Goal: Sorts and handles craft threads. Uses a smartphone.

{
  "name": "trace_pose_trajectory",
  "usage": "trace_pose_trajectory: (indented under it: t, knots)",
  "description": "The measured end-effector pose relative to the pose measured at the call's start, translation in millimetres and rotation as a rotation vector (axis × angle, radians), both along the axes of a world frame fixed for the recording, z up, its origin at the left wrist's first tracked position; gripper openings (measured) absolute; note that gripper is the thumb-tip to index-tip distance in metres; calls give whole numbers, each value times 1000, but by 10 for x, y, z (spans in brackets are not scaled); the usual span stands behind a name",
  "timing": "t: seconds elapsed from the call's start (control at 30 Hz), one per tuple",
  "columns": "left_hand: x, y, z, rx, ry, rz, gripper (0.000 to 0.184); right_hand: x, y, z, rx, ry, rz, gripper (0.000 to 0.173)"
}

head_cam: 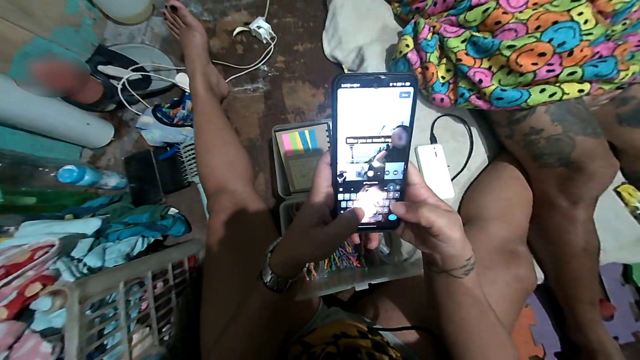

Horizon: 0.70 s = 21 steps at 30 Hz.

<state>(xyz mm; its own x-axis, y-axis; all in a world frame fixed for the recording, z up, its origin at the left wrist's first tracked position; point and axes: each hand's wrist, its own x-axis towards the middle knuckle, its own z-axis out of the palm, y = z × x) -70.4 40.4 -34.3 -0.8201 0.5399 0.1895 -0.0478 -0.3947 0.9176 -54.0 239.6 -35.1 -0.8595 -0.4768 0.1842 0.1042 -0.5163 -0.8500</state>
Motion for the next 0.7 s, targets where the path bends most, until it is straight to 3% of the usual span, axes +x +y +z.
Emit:
trace_pose_trajectory:
  t: [0.53, 0.7]
  knots:
    - [3, 17, -16, 25, 1, 20, 69, -12, 21, -21, -13, 45, 37, 57]
    - [12, 11, -12, 7, 1, 24, 56, -6, 15, -6, -3, 42, 32, 56]
